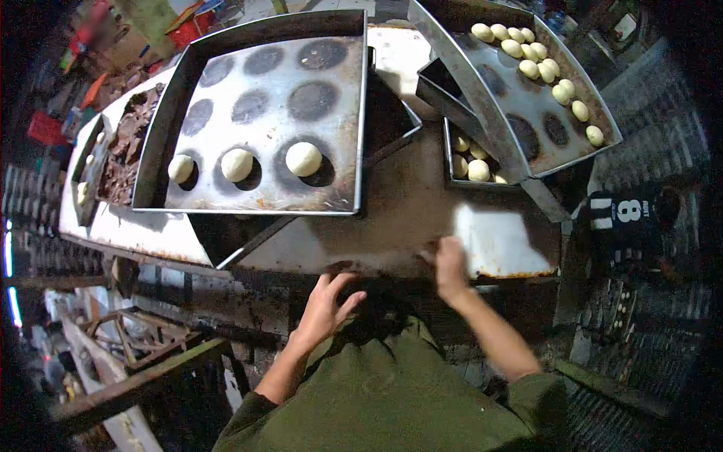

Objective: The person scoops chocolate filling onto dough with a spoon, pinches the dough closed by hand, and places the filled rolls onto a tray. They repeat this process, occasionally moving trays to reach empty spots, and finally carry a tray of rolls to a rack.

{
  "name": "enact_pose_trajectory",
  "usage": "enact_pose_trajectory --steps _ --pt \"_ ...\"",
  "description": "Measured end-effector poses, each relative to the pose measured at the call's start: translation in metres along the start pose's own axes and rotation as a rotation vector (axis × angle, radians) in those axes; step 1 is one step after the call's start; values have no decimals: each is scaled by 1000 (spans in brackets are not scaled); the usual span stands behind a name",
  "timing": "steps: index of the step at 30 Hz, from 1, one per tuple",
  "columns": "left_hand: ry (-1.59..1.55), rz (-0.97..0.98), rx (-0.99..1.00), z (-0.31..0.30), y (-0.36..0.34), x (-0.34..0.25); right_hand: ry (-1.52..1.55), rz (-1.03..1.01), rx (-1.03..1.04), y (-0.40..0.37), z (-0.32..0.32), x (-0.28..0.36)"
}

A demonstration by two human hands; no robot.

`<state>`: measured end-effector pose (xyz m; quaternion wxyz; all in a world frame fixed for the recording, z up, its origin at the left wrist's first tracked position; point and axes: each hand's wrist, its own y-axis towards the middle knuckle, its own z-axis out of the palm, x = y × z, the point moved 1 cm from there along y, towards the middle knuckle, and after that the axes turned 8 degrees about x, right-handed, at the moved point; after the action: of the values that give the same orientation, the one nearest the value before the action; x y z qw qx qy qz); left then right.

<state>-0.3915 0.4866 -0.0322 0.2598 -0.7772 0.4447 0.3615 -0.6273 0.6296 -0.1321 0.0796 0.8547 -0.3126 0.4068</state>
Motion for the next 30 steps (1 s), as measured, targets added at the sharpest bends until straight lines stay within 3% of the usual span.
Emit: enact_pose_trajectory --steps 1,2,3,6,8,9,11,13,15,17,19,21,23,24,27,28,30 --pt "-36 -37 32 -8 -6 8 -168 -265 -156 2 -14 -9" --pt "-99 -123 112 -21 -9 8 -392 -273 -280 15 -29 3" --pt "-123 -82 148 -30 -10 16 -421 -188 -399 32 -32 4" --pt "-174 126 271 -58 -5 28 -371 -35 -367 65 -8 25" --pt "-198 314 398 -74 1 40 124 335 -325 63 16 90" --pt "-207 324 405 -83 0 45 114 343 -335 54 27 85" --pt "-157 463 512 -101 0 55 -247 -204 -347 24 45 62" --pt "-188 476 536 -114 -5 70 -218 24 -314 -8 38 58" --pt "-278 441 610 -122 -9 86 -257 146 -80 -27 19 58" --pt "-331 355 630 -128 -19 99 -402 931 705 -8 -8 160" --pt "-297 402 558 -134 -27 110 204 292 889 -9 -13 230" --pt "-378 352 535 -132 -34 117 74 -257 865 29 -26 321" --pt "-355 368 481 -128 -39 117 -180 -427 499 76 -30 387" --pt "-320 353 478 -135 -41 109 -283 -630 280 113 -24 401" --pt "-343 330 388 -143 -47 97 -334 -659 -73 234 18 403" --pt "-326 334 383 -144 -50 95 -406 -592 -71 258 35 399" --pt "-430 250 239 -146 -55 94 -491 -325 331 279 71 381"
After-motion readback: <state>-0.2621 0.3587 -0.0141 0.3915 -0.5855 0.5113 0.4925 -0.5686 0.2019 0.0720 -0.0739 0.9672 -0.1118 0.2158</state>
